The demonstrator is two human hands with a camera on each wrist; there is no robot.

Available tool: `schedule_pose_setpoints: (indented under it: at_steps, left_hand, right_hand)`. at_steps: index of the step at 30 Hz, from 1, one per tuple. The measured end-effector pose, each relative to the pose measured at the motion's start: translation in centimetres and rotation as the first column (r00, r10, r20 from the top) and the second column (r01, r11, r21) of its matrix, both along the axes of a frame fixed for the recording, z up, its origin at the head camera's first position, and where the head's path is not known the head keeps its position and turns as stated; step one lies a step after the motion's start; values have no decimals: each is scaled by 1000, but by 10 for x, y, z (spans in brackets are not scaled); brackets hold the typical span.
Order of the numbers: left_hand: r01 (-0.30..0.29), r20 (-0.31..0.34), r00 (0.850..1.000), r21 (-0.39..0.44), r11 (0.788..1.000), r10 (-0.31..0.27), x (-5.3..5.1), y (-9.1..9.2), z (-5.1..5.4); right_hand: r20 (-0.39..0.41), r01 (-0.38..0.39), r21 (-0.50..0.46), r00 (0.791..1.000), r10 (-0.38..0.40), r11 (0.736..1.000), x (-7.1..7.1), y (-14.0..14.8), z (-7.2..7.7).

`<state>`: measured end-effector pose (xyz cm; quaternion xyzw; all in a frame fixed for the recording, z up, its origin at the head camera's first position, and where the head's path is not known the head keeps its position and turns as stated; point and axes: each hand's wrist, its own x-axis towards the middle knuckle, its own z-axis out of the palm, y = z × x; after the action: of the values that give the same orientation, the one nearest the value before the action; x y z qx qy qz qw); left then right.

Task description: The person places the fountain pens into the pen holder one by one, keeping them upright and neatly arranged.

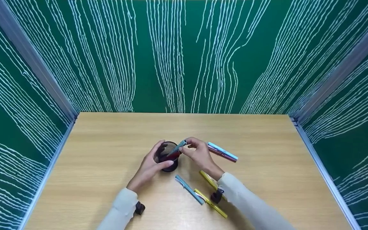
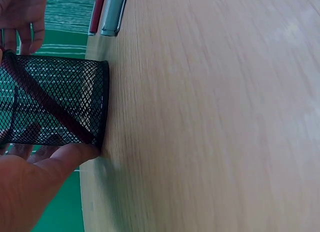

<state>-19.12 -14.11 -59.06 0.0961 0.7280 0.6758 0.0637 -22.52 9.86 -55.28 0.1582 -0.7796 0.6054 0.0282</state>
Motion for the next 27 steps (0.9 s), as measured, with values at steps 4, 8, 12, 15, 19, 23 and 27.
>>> schedule_pose_setpoints:
  at_steps: [4, 8, 12, 15, 19, 23, 27]
  left_hand:
    - [-2, 9, 1000, -6, 1000, 2, 1, 1, 0]
    - [-4, 7, 1000, -5, 1000, 4, 1, 1, 2]
    - [-1, 1, 1000, 13, 1000, 1, 1, 0, 4]
    - [0, 7, 1000, 41, 999, 0, -1, 2, 5]
    - [6, 20, 1000, 57, 998, -7, -2, 4, 4]
    - [-8, 24, 1000, 35, 999, 7, 0, 3, 4]
    - [-21, 26, 999, 18, 1000, 21, 2, 2, 3]
  right_hand:
    - [1, -10, -4, 1000, 10, 1000, 0, -2, -1]
    - [9, -23, -25, 1000, 23, 999, 1, -2, -2]
    - [17, -24, -36, 1000, 25, 999, 0, -2, -2]
    - [17, -16, -23, 1000, 17, 1000, 0, 3, 0]
    - [20, 0, -11, 1000, 1, 1000, 1, 11, 1]
    - [45, -3, -19, 999, 4, 1000, 5, 20, -2]
    - [74, 10, -4, 997, -9, 1000, 10, 31, -5]
